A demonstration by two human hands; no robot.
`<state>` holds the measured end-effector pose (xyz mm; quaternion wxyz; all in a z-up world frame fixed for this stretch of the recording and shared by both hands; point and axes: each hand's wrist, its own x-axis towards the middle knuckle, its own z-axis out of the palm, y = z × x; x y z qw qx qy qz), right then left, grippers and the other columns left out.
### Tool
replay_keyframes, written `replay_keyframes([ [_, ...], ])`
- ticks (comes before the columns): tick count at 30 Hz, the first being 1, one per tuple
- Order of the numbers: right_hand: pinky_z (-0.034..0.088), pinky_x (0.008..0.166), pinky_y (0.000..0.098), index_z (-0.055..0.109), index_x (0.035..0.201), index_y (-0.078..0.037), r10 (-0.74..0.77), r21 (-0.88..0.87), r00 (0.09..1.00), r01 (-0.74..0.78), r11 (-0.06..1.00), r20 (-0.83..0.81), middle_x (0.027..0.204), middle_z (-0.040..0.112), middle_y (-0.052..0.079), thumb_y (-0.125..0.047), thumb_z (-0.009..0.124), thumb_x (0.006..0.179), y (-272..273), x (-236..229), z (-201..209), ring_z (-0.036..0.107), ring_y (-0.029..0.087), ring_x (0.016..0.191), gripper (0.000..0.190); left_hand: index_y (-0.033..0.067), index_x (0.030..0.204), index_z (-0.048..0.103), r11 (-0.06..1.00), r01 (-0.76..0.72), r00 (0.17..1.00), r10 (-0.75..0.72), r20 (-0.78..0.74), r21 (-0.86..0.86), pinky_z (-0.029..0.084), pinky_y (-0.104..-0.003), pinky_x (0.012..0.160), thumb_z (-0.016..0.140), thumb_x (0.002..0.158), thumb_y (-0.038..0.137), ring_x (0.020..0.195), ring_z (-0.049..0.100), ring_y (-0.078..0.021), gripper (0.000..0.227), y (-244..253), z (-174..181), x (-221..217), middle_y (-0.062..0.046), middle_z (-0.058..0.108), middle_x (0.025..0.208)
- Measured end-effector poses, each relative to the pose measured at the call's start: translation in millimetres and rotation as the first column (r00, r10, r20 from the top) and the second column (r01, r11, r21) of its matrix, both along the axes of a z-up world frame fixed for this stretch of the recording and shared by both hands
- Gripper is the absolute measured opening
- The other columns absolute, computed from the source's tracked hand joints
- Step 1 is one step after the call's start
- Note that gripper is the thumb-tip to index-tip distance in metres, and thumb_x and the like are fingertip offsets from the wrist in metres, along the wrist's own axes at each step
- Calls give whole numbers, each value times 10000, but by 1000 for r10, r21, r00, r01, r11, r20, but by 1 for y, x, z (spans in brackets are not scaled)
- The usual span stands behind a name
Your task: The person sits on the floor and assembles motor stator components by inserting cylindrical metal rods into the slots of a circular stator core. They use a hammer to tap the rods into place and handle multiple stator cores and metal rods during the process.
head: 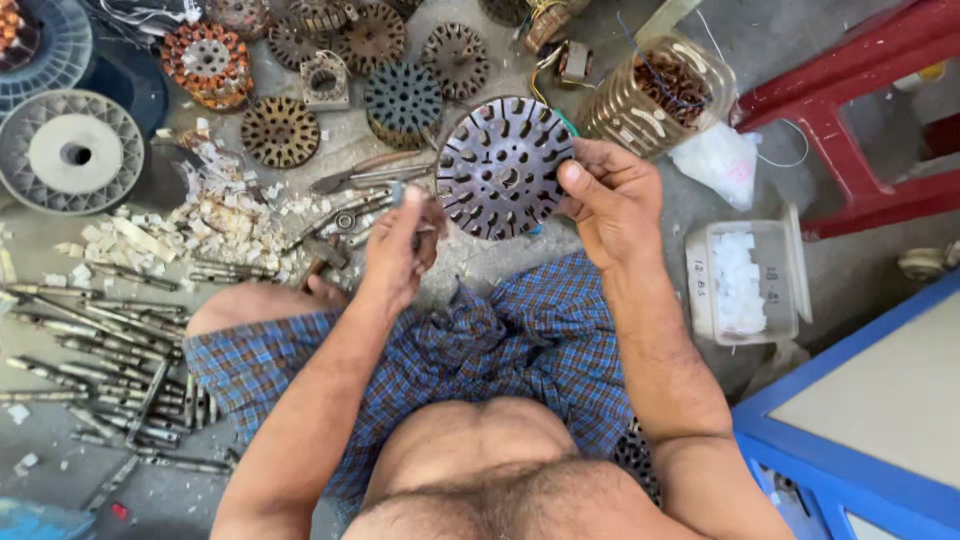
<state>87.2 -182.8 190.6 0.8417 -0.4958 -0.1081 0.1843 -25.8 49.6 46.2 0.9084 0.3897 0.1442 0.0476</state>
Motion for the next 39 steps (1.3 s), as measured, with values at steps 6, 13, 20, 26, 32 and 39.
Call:
replay_keyframes([
  [6,604,714,318,692,1224,62,11,20,998,-12,1000,58,1073,759,151,48,770,942,2,-38,-13,724,201,857,293,21,1209,702,947,-104,975,36,221,305,506,-206,782,802,903,180,859,630,-31,359,-21,102,-61,35,734,1038],
  [13,518,951,353,614,1215,-16,43,-395,632,428,813,774,1202,611,162,-90,794,871,25,-101,21,596,260,1120,395,-9,1169,757,847,-366,925,286,250,385,482,-207,796,768,985,157,855,580,-32,248,-42,121,-95,68,712,973],
  [20,491,864,440,714,1132,-47,198,-297,222,688,662,955,1077,613,108,-135,903,863,44,-132,14,594,299,1019,340,6,1176,761,691,-418,908,326,262,590,412,-199,665,771,994,223,742,470,-19,283,-50,133,-111,109,593,809],
  [26,512,742,444,679,907,-63,377,-404,153,461,790,913,944,657,99,-109,816,789,45,-132,5,649,312,851,186,16,1184,753,570,-443,890,375,260,692,392,-200,589,763,995,261,671,424,-13,310,-50,136,-116,117,531,709],
  [32,558,727,455,775,1015,-109,927,-932,123,-37,362,355,963,738,89,-232,739,790,12,-108,17,712,324,866,259,14,1201,740,775,-435,900,395,186,457,346,-204,534,697,1051,295,588,437,-7,322,-44,127,-115,93,547,697],
  [39,518,624,353,747,1011,-43,284,-612,592,476,631,754,874,674,106,-217,889,901,13,-110,33,646,230,692,250,31,1058,734,903,-396,918,387,86,165,279,-232,424,704,1032,266,477,368,-21,238,-42,126,-110,99,489,673],
])
